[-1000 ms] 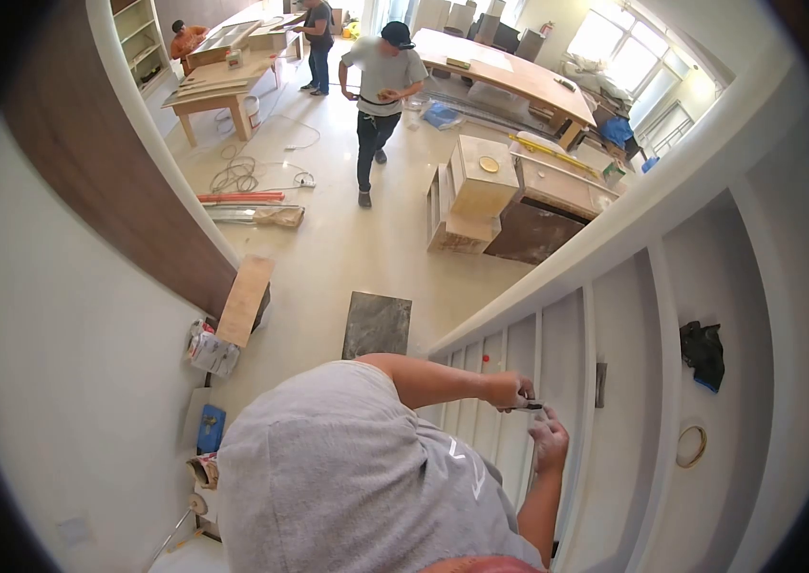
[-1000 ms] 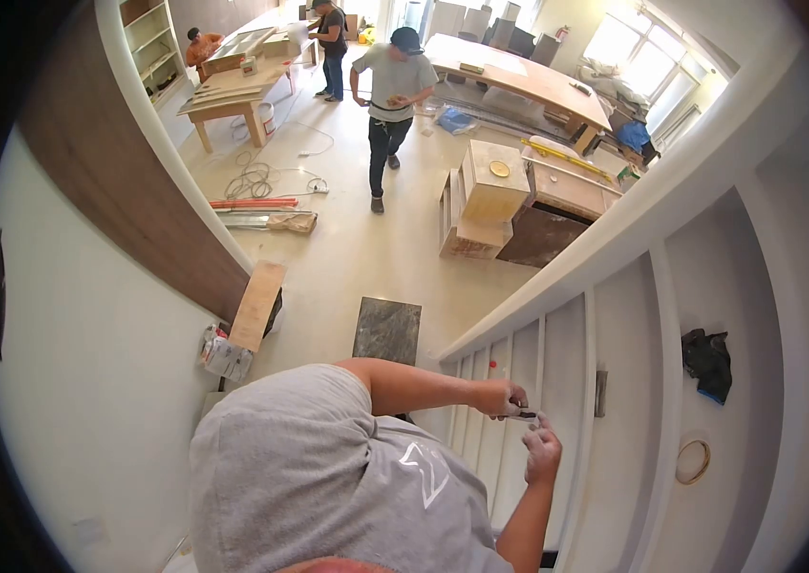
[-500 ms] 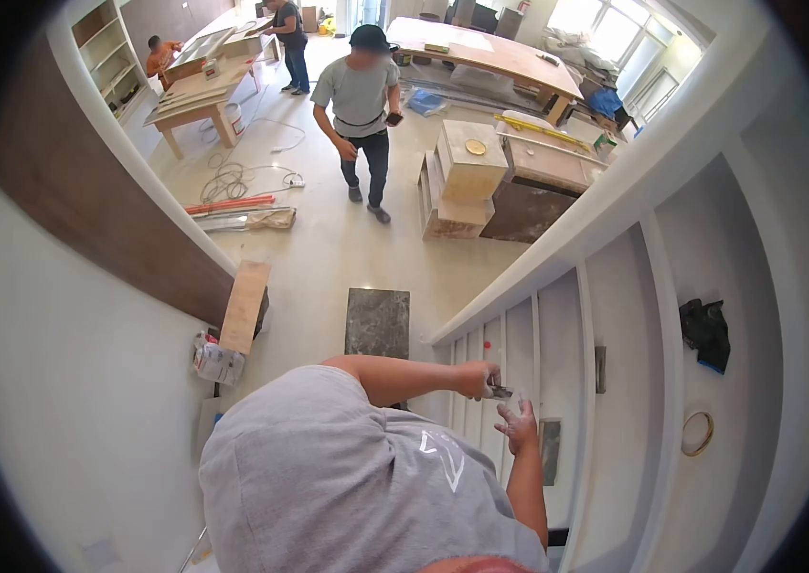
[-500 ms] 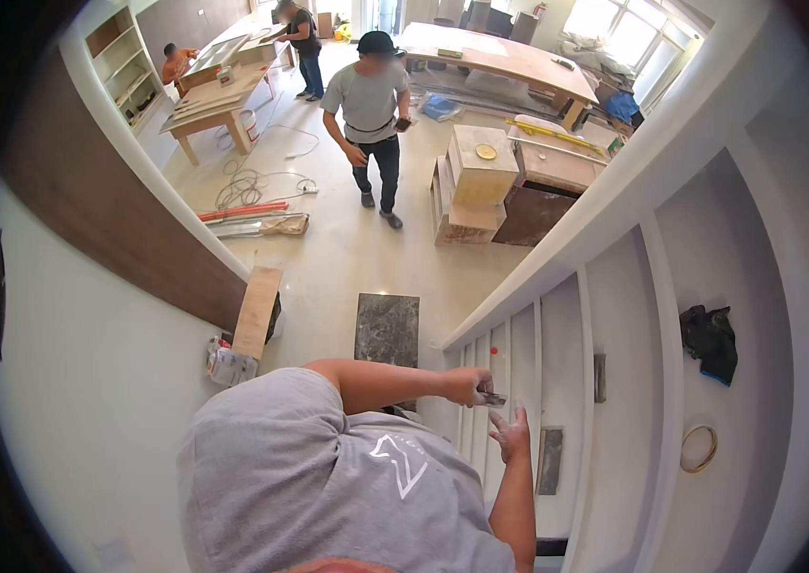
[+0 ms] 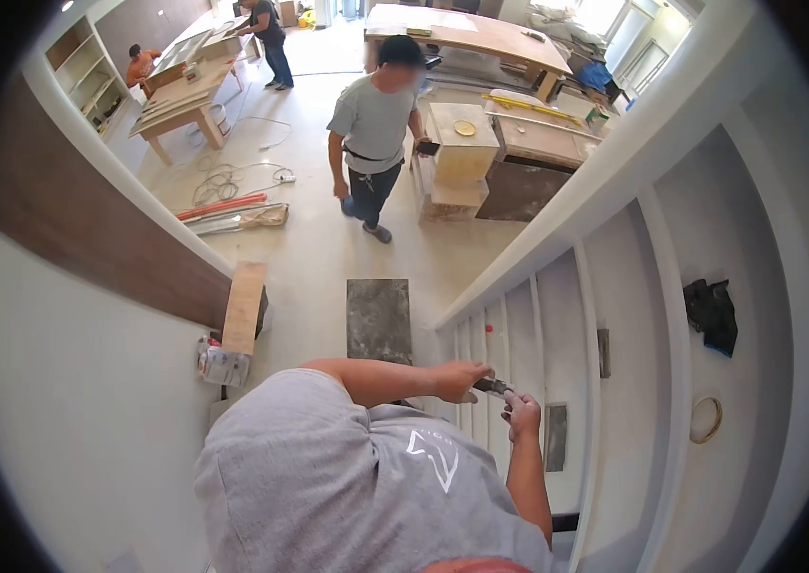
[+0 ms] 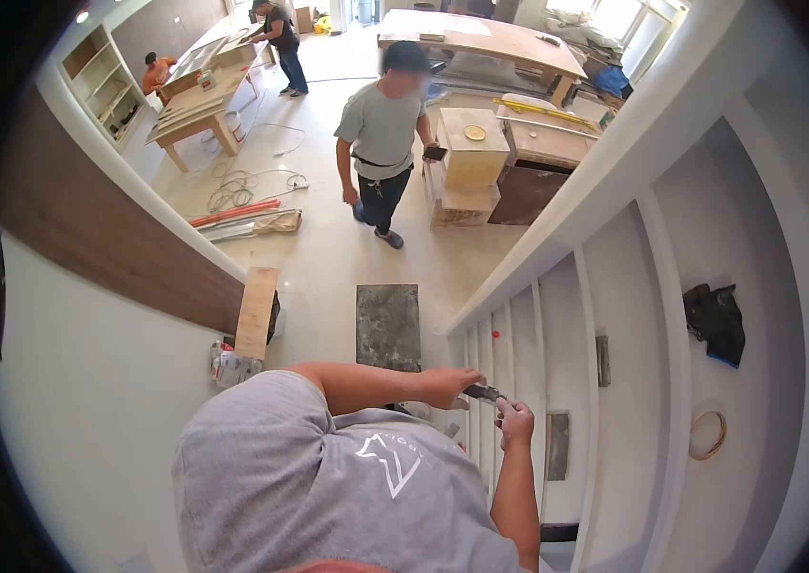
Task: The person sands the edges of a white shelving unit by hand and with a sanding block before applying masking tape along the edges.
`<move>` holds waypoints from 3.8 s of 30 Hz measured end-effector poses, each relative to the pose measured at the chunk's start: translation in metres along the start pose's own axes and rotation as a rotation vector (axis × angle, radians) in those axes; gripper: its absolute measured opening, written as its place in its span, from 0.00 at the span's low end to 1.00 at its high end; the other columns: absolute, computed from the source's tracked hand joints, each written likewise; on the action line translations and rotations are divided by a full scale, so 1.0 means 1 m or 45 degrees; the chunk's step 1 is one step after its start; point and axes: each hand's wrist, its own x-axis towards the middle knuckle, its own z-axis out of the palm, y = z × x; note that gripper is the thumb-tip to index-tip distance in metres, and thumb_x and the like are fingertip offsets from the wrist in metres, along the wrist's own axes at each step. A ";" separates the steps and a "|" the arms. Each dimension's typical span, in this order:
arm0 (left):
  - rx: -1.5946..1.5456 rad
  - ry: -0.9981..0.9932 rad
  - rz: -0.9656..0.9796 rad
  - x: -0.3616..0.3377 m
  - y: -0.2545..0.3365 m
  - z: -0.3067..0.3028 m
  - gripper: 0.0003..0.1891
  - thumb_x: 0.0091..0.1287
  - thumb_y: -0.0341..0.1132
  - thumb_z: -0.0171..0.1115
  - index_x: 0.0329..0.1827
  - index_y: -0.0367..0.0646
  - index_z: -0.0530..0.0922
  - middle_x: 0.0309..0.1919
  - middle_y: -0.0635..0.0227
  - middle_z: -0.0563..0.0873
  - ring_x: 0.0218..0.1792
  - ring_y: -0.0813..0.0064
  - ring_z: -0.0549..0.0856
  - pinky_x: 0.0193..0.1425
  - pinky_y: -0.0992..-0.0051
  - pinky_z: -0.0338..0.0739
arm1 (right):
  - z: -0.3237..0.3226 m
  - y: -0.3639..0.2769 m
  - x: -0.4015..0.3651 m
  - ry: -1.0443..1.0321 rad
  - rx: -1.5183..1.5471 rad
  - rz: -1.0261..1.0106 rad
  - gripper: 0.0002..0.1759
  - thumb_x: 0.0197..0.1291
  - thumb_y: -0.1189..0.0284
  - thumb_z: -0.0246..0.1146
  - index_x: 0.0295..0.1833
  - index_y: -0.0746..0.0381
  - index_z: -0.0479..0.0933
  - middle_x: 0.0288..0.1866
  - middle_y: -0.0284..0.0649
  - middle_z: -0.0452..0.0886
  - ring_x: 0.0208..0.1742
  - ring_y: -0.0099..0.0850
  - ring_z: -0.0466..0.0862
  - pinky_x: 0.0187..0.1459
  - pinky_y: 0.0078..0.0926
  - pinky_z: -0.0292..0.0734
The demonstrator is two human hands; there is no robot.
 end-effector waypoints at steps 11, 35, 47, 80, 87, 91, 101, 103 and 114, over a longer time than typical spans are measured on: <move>-0.085 0.017 0.015 0.020 -0.013 0.021 0.16 0.61 0.31 0.68 0.50 0.42 0.74 0.43 0.52 0.85 0.47 0.45 0.85 0.50 0.53 0.79 | -0.035 0.016 -0.022 -0.134 0.431 -0.030 0.14 0.68 0.71 0.66 0.55 0.62 0.74 0.45 0.37 0.82 0.40 0.31 0.82 0.43 0.36 0.83; 0.130 0.841 0.886 0.196 0.357 -0.296 0.35 0.74 0.54 0.63 0.78 0.49 0.65 0.54 0.42 0.86 0.57 0.41 0.86 0.60 0.53 0.79 | -0.261 -0.140 -0.403 2.499 -1.280 -1.420 0.23 0.61 0.71 0.72 0.62 0.64 0.79 0.58 0.52 0.82 0.64 0.54 0.78 0.68 0.54 0.69; 0.149 1.490 1.568 0.165 0.700 -0.355 0.18 0.76 0.37 0.57 0.66 0.48 0.79 0.47 0.51 0.88 0.52 0.50 0.87 0.56 0.55 0.82 | -0.339 -0.135 -0.430 2.599 -1.409 -0.979 0.44 0.51 0.65 0.80 0.73 0.59 0.70 0.74 0.53 0.71 0.76 0.55 0.67 0.73 0.55 0.63; 0.511 1.416 1.866 0.187 0.815 -0.428 0.17 0.76 0.41 0.60 0.59 0.39 0.83 0.53 0.47 0.89 0.55 0.48 0.87 0.65 0.58 0.79 | -0.357 -0.152 -0.433 2.665 -1.229 -0.771 0.36 0.50 0.63 0.80 0.64 0.56 0.74 0.67 0.47 0.72 0.71 0.51 0.68 0.60 0.57 0.70; 0.343 1.279 1.733 0.137 0.813 -0.374 0.23 0.78 0.50 0.59 0.62 0.39 0.82 0.57 0.47 0.87 0.60 0.47 0.84 0.69 0.56 0.75 | -0.357 -0.152 -0.435 2.658 -1.221 -0.888 0.37 0.47 0.66 0.82 0.63 0.56 0.75 0.65 0.48 0.73 0.69 0.52 0.69 0.62 0.54 0.70; 0.323 1.234 1.723 0.140 0.815 -0.366 0.25 0.78 0.53 0.59 0.62 0.38 0.81 0.58 0.48 0.87 0.60 0.46 0.84 0.69 0.55 0.75 | -0.355 -0.153 -0.433 2.669 -1.215 -0.928 0.37 0.45 0.67 0.82 0.63 0.56 0.75 0.64 0.49 0.74 0.68 0.52 0.69 0.64 0.55 0.69; 0.361 1.200 1.599 0.144 0.812 -0.379 0.27 0.72 0.52 0.70 0.59 0.38 0.79 0.52 0.46 0.88 0.56 0.53 0.87 0.61 0.58 0.78 | -0.356 -0.153 -0.431 2.672 -1.222 -0.979 0.37 0.45 0.69 0.81 0.62 0.58 0.75 0.63 0.51 0.73 0.68 0.54 0.68 0.66 0.56 0.68; 0.360 1.252 1.657 0.158 0.813 -0.382 0.27 0.71 0.53 0.71 0.59 0.38 0.79 0.51 0.46 0.88 0.55 0.54 0.87 0.61 0.58 0.79 | -0.354 -0.153 -0.431 2.681 -1.230 -0.989 0.37 0.44 0.70 0.81 0.63 0.59 0.75 0.63 0.51 0.73 0.68 0.54 0.68 0.66 0.56 0.68; 0.258 1.274 1.714 0.169 0.811 -0.383 0.26 0.70 0.51 0.72 0.57 0.38 0.79 0.50 0.48 0.89 0.52 0.53 0.88 0.60 0.60 0.79 | -0.357 -0.153 -0.429 2.669 -1.202 -1.004 0.36 0.47 0.68 0.80 0.63 0.60 0.75 0.64 0.54 0.73 0.67 0.56 0.70 0.66 0.57 0.69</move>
